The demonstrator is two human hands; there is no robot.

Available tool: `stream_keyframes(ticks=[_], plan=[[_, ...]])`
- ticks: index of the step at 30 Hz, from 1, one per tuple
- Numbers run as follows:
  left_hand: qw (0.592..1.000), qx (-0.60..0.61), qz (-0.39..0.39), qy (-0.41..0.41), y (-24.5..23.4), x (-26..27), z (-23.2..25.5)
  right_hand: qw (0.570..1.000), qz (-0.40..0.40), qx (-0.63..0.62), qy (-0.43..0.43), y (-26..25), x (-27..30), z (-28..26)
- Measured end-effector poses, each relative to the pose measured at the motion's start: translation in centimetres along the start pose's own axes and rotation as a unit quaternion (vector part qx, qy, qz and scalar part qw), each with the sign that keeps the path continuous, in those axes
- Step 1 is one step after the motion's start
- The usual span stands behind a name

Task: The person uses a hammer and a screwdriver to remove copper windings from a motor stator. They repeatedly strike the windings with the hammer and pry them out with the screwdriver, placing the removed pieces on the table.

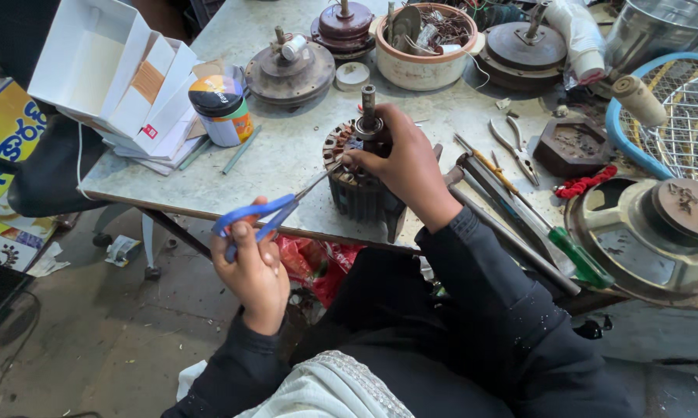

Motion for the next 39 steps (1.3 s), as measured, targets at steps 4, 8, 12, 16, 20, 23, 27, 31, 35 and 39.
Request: stream_keyframes(ticks=[4, 8, 12, 16, 20, 23, 27, 31, 35, 39], plan=[[0.999, -0.005, 0.008, -0.031, 0.4, -0.9, 0.6, 1.0, 0.019, 0.019, -0.006, 0.1, 0.1, -0.2], [0.999, -0.006, 0.006, -0.046, 0.8, -1.7, 1.2, 0.999, 0.038, 0.011, -0.013, 0.3, 0.3, -0.6], [0.997, -0.001, 0.018, -0.072, 0.2, -2.1, 0.9, 0.998, 0.049, 0.039, -0.016, 0.3, 0.3, -0.7], [1.0, -0.02, -0.002, -0.022, -0.7, -1.9, 0.1, 0.999, 0.03, 0.031, -0.017, 0.3, 0.2, -0.7], [0.997, -0.04, -0.05, 0.044, -1.7, -1.3, -0.5, 0.999, 0.031, 0.042, -0.014, 0.2, 0.4, -0.4], [0.989, -0.052, -0.093, 0.098, -1.9, -1.2, -1.0, 0.998, 0.03, 0.05, -0.025, 0.1, 0.4, -0.5], [0.976, -0.128, -0.177, 0.015, -1.0, -2.1, -4.4, 0.998, 0.025, 0.051, -0.02, 0.2, 0.4, -0.3], [0.974, -0.098, -0.204, -0.02, 0.1, -3.1, -8.0, 0.999, 0.024, 0.035, -0.004, 0.3, 0.4, -0.2], [0.983, -0.077, -0.169, -0.001, 1.1, -4.2, -10.0, 0.998, 0.029, 0.049, -0.029, 0.2, 0.6, -0.4], [0.958, -0.171, -0.209, 0.092, 2.7, -5.4, -8.9, 0.998, 0.035, 0.046, -0.038, 0.2, 0.8, -0.4]])
Point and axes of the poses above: each hand's wrist, its own x-axis away from the middle knuckle, its own y-axis out of the palm, z = x × y, the point moved 6 cm from there along -x, towards the middle knuckle, and after that the axes turned 1 degree about y, right-handed, at the moved point
